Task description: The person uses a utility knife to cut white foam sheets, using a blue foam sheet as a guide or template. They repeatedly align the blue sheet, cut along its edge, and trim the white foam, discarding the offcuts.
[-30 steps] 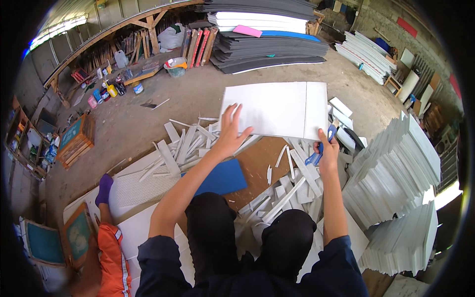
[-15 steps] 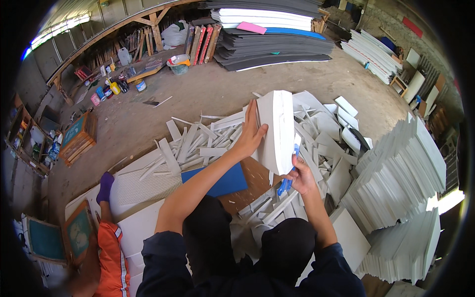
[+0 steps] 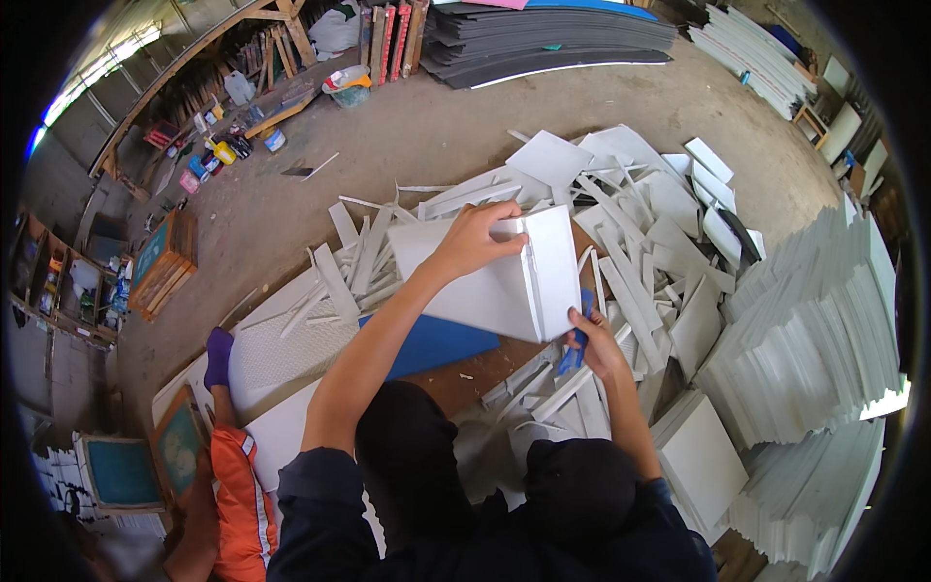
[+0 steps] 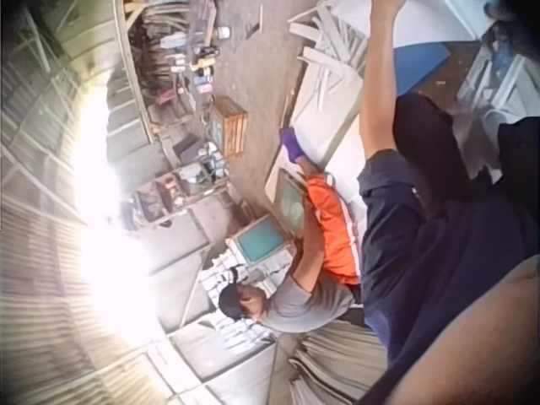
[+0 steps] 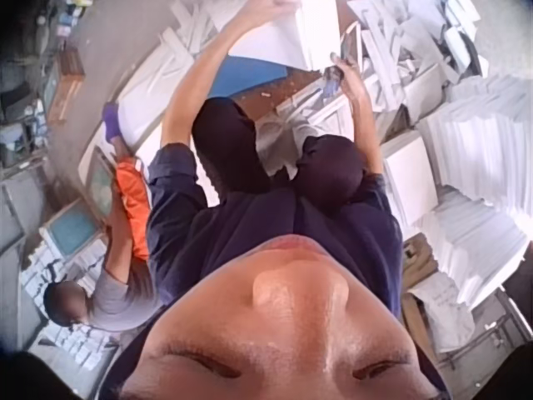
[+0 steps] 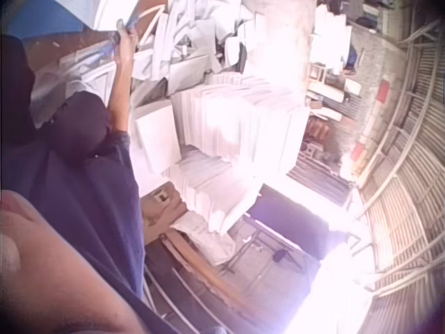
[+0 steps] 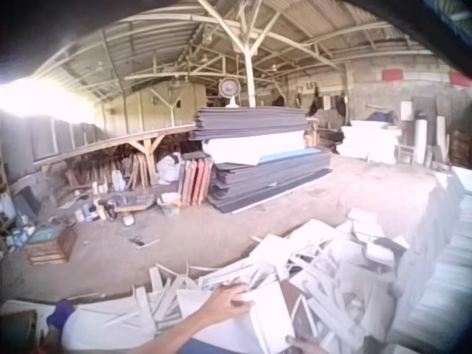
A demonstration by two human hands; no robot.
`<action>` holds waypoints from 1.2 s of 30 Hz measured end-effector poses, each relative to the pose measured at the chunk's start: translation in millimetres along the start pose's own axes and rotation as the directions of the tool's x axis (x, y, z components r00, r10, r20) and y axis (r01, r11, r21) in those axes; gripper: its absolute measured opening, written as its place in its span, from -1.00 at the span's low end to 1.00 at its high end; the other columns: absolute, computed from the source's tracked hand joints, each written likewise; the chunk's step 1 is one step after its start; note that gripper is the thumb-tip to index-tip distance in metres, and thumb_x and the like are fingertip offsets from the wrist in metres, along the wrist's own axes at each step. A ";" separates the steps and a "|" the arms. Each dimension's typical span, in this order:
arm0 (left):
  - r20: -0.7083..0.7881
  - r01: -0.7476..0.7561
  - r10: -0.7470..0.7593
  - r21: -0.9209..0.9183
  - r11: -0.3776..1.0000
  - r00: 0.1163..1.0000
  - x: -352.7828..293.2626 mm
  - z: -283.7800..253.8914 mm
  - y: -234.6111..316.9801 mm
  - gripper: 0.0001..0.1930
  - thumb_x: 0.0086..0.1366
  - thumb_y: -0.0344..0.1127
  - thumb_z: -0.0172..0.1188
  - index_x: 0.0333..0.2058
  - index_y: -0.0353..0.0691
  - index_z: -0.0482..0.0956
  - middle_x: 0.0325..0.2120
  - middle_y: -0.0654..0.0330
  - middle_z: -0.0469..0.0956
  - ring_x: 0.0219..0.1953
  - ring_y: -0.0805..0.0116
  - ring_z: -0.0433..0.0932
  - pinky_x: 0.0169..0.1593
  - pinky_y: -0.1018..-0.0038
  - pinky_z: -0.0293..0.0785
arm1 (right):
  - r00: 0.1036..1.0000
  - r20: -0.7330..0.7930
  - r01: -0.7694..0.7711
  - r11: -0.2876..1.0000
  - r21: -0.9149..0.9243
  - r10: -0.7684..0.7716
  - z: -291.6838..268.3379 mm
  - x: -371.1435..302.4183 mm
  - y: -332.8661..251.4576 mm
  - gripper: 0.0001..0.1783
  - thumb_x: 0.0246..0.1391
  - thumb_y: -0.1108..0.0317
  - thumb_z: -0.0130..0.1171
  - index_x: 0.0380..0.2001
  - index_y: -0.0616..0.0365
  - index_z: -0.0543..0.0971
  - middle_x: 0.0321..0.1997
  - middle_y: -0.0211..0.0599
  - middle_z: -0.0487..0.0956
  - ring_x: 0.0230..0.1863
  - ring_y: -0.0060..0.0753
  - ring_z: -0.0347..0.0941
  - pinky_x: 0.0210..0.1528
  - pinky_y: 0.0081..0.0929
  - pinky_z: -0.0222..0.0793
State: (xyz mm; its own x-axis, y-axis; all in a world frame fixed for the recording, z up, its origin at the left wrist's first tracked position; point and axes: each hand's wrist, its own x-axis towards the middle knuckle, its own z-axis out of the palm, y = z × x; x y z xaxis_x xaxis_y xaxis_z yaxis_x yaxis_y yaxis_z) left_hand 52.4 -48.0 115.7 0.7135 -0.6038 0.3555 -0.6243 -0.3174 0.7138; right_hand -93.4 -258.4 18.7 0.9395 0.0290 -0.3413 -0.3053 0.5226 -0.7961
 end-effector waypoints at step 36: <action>-0.070 -0.073 0.137 0.568 0.820 0.988 8.9 125.1 -69.0 -0.72 -0.08 -0.19 0.27 -0.43 -0.13 0.40 -0.51 0.30 0.47 -0.36 0.37 0.42 -0.22 0.41 0.16 | 0.893 -0.088 0.044 0.279 -0.959 -0.442 24.9 40.2 11.8 -0.80 0.16 0.37 -0.16 -0.22 0.26 0.17 -0.53 0.22 0.46 -0.51 0.25 0.42 -0.59 -0.01 0.30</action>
State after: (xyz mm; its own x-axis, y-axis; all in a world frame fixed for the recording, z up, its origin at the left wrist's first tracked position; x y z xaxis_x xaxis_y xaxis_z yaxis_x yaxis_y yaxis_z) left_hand 62.1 -123.0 -5.8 0.6418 -0.5890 0.4910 -0.7447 -0.6314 0.2161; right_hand -55.4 -229.9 8.0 0.9601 -0.2796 0.0031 -0.1930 -0.6707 -0.7161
